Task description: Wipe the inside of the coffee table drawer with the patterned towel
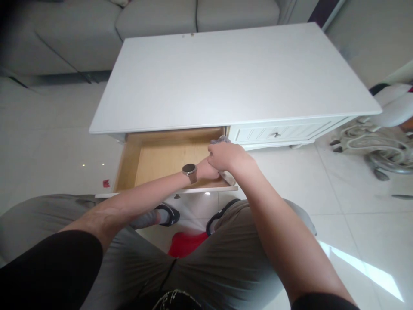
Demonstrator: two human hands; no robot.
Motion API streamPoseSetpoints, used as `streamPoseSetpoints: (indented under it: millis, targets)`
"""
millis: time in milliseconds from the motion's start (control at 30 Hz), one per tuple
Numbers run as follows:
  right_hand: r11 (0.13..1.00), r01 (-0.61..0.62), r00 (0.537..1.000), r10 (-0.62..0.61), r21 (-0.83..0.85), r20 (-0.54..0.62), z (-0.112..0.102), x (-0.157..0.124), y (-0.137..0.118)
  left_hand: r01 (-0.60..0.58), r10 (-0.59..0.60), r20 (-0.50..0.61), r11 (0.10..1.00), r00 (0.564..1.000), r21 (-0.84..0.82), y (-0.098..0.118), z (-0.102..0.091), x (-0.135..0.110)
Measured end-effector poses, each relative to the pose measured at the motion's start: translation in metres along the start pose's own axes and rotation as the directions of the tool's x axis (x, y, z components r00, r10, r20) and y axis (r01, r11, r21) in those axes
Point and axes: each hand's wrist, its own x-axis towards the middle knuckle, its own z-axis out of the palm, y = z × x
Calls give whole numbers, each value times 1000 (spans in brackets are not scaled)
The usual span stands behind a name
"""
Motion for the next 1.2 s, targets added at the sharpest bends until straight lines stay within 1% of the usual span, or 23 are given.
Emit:
streamPoseSetpoints:
  millis: [133,200,267,367,433,467,533,600,633,733,800,900,933,967,1033,1067,1100,1200]
  targets:
    - [999,43,999,-43,4,0,4,5,1,-92,82,95,991,992,101,3,-1,-16]
    - [999,42,999,-42,4,-6,6,6,1,-85,61,134,980,989,180,-1,-5,-17]
    - [999,35,999,-35,6,-6,8,7,2,-38,7,123,966,992,254,-9,-12,-12]
    - [999,47,999,-47,14,-2,11,7,3,72,-86,27,944,996,322,-28,-31,1]
    - [999,43,999,-43,12,8,13,7,3,157,-165,-11,919,986,362,-44,-45,5]
    - [999,33,999,-33,5,13,14,8,3,185,-198,-8,903,980,387,-53,-50,5]
    - [1000,11,1000,-11,-17,20,14,7,3,199,-240,38,873,970,445,-72,-56,-4]
    - [1000,2,1000,-2,-27,23,13,6,1,212,-286,81,846,955,489,-92,-56,-22]
    - [1000,-1,1000,2,-27,24,11,5,0,237,-320,85,833,944,500,-102,-55,-34]
    - [1000,-4,1000,5,-31,30,8,0,-3,340,-414,54,809,908,479,-128,-54,-75]
    - [999,2,999,0,-37,34,8,-2,-5,399,-470,31,781,882,481,-142,-62,-102]
    - [999,9,999,-7,-34,37,9,-2,-5,473,-563,24,716,826,513,-158,-84,-143]
    - [999,6,999,-5,-31,37,10,-1,-4,512,-612,13,674,791,532,-163,-93,-157]
    - [1000,3,999,-2,-29,36,10,-1,-4,560,-670,-4,617,743,553,-166,-102,-170]
    - [1000,-1,999,2,-26,36,11,0,-5,642,-773,-40,495,633,585,-172,-116,-193]
    - [1000,0,999,1,-25,41,11,0,-5,661,-798,-52,458,600,595,-173,-121,-202]
    - [1000,3,999,-2,-25,48,12,1,-6,666,-808,-57,441,587,602,-173,-123,-208]
    - [999,13,997,-10,-41,74,17,2,-10,644,-789,-50,461,612,611,-169,-121,-212]
